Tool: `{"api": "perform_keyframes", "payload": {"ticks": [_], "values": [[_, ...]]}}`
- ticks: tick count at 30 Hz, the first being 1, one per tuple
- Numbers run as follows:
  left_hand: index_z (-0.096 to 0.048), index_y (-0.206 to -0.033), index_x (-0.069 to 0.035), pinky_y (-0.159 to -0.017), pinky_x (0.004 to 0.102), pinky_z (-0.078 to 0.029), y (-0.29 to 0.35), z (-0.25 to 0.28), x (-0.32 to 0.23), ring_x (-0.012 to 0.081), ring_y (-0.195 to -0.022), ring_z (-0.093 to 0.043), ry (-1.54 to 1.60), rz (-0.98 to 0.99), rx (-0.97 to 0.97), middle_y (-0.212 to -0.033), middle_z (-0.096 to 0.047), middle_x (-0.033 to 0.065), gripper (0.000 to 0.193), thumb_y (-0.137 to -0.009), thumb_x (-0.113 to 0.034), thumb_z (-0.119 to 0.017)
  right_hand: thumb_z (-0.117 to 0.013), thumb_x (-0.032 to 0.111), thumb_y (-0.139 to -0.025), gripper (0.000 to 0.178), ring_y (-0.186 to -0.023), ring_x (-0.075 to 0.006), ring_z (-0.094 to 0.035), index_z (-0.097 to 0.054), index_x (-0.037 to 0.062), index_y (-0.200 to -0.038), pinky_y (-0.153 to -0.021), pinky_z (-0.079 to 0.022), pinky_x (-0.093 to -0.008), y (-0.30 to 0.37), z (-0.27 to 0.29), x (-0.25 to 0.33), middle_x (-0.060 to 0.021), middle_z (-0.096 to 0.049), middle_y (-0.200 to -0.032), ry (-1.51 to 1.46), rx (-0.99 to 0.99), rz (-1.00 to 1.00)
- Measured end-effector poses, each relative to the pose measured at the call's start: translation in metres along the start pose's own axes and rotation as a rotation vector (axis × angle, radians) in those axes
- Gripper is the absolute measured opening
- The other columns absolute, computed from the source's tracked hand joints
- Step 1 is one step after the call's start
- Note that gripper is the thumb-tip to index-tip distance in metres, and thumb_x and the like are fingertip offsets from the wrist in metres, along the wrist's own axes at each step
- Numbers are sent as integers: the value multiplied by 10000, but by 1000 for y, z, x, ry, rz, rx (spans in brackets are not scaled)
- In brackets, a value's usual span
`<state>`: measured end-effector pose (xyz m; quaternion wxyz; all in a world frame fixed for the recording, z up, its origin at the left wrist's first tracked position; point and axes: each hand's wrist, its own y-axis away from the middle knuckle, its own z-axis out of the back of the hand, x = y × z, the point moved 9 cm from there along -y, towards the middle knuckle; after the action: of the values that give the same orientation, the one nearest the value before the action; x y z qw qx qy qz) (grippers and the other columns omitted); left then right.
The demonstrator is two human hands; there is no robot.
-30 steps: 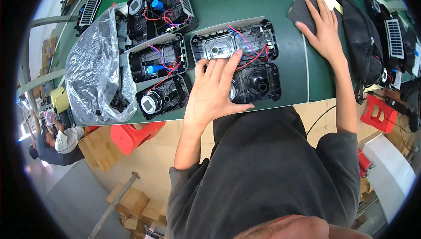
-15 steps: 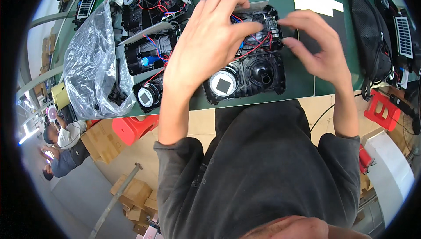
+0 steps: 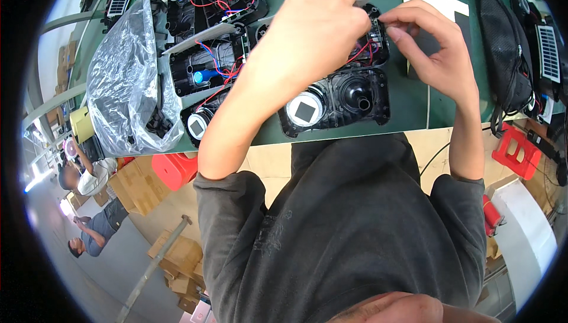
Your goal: Assembling electronic components, wiring, and circuit boards into plastic housings on an assembly line.
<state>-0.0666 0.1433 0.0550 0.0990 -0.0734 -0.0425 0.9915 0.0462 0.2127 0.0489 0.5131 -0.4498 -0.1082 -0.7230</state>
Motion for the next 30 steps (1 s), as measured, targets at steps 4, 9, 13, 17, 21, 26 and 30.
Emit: {"api": "perform_keyframes", "payload": {"ticks": [4, 9, 13, 17, 21, 26, 30], "values": [[-729, -955, -26, -784, 413, -581, -7, 12, 18, 369, -917, -714, 343, -58, -123, -1010, -735, 147, 148, -845, -120, -758, -855, 102, -827, 252, -774, -116, -632, -741, 25, -1038, -689, -504, -260, -10, -3, 8, -30, -704, -863, -30, -101, -2], [-668, -1046, -31, -770, 416, -586, -11, 1, 29, 385, -919, -718, 420, 65, -137, -963, -743, 157, 198, -886, -117, -747, -823, 96, -844, 202, -658, -90, -645, -740, 2, -1003, -623, -531, -250, -20, -19, -9, -43, -736, -792, -84, -87, -195], [-733, -1120, -82, -914, 516, -424, 1, -12, 38, 386, -1038, -592, 739, 275, -58, -1032, -632, 199, 369, -896, -374, -768, -766, 56, -839, 160, -681, -163, -667, -758, 7, -992, -666, -555, -290, -16, -20, -14, -78, -733, -813, 130, -84, -206], [-622, -1145, -78, -762, 447, -561, 26, 7, 21, 376, -922, -698, 167, 164, -260, -1021, -693, 141, 296, -897, -153, -763, -748, 44, -812, 163, -873, -250, -663, -788, 26, -969, -755, -565, -377, -19, -22, 9, -91, -667, -904, 505, -128, -25], [-678, -1116, -69, -889, 411, -511, 49, 5, 18, 324, -1024, -659, 198, 141, -362, -1062, -688, 114, 250, -903, -166, -766, -733, 39, -809, 147, -1041, -266, -625, -797, 24, -941, -848, -549, -410, -31, -25, 21, -118, -616, -1009, 666, -38, -56], [-690, -1231, -72, -967, 424, -465, 53, 1, 9, 324, -1121, -625, 228, 149, -286, -1217, -647, 143, 424, -902, -325, -779, -670, 32, -795, 45, -962, -340, -583, -696, -2, -781, -820, -504, -416, -44, -37, 15, -154, -597, -912, 678, 242, -48], [-673, -1298, -72, -1062, 532, -370, 48, -6, -5, 375, -1287, -508, 141, 234, -229, -1348, -541, 218, 899, -665, -689, -839, -658, 40, -789, 69, -963, -345, -582, -716, 4, -800, -832, -493, -415, -39, -48, 6, -169, -592, -967, 533, 278, 70]]}}
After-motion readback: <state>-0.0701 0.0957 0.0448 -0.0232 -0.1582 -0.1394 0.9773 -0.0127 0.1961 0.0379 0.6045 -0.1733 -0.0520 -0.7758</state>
